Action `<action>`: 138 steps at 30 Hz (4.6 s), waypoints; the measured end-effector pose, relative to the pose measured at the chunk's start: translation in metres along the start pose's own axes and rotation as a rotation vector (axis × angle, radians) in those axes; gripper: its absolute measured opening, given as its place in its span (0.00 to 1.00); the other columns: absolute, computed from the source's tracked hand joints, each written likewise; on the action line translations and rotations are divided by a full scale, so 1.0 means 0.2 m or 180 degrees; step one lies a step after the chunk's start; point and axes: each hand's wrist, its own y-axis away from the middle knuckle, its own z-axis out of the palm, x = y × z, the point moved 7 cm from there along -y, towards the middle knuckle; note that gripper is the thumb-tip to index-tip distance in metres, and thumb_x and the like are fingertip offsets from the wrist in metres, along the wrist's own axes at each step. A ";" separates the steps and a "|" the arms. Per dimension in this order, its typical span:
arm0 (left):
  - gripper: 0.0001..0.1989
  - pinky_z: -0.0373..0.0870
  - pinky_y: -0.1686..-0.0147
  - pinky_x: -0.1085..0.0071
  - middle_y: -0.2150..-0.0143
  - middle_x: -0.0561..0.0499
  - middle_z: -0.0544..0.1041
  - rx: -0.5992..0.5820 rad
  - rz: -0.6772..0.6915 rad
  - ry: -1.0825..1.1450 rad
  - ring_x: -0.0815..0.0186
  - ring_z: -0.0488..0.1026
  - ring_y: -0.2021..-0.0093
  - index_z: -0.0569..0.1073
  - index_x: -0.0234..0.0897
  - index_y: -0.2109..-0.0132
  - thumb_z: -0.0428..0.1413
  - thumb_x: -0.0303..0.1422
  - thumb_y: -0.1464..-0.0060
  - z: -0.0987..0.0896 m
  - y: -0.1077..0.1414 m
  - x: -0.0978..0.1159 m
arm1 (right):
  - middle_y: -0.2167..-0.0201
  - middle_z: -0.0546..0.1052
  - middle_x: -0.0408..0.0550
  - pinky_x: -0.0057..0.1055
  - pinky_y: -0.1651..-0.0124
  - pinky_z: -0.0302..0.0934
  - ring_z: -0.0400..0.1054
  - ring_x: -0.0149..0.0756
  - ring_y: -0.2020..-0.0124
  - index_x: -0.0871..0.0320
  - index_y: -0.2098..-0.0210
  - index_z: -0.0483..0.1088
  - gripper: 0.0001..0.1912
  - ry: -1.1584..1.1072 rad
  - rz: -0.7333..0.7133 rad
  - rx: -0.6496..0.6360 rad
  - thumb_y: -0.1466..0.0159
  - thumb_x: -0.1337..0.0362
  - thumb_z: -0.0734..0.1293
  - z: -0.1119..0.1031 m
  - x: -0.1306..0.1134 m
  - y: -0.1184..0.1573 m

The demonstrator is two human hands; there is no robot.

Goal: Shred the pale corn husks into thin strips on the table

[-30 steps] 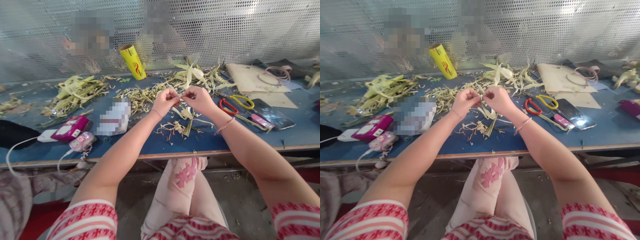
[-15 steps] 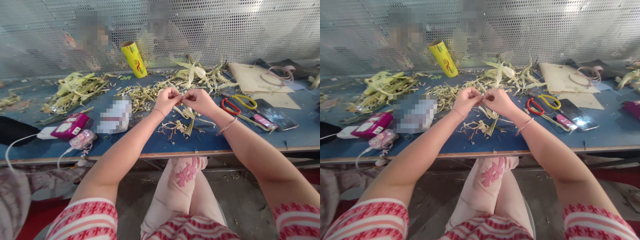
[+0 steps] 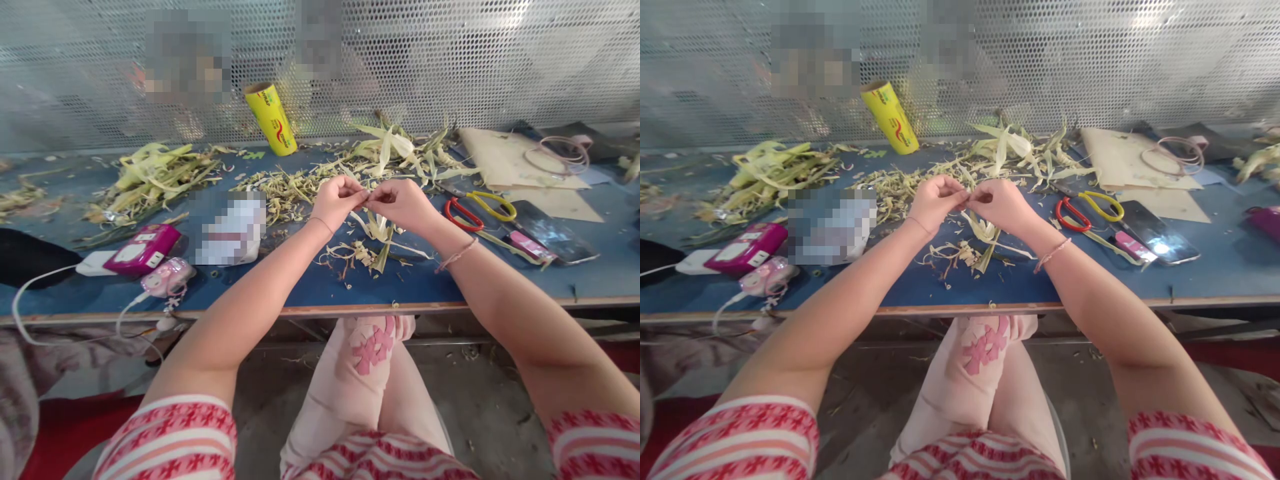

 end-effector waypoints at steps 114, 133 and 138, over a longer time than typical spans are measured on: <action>0.10 0.79 0.57 0.67 0.67 0.51 0.79 -0.0362 -0.0407 0.0901 0.67 0.80 0.63 0.74 0.33 0.60 0.62 0.24 0.53 0.00 0.02 0.08 | 0.78 0.66 0.41 0.29 0.72 0.54 0.59 0.27 0.75 0.59 0.74 0.66 0.17 -0.1202 -0.0066 0.0074 0.47 0.54 0.74 -0.04 0.02 -0.03; 0.10 0.79 0.59 0.70 0.70 0.53 0.78 -0.0319 -0.0337 0.0794 0.70 0.79 0.65 0.74 0.33 0.62 0.64 0.29 0.51 0.00 0.02 0.09 | 0.78 0.67 0.41 0.29 0.72 0.55 0.59 0.27 0.75 0.58 0.74 0.65 0.20 -0.1292 -0.0079 -0.0029 0.48 0.50 0.74 -0.02 0.03 -0.03; 0.09 0.79 0.60 0.70 0.70 0.53 0.77 -0.0273 -0.0347 0.0768 0.70 0.79 0.66 0.74 0.33 0.62 0.64 0.29 0.51 0.00 0.03 0.09 | 0.78 0.66 0.41 0.28 0.73 0.54 0.59 0.27 0.75 0.58 0.74 0.66 0.20 -0.1278 -0.0092 -0.0027 0.48 0.50 0.74 -0.02 0.03 -0.03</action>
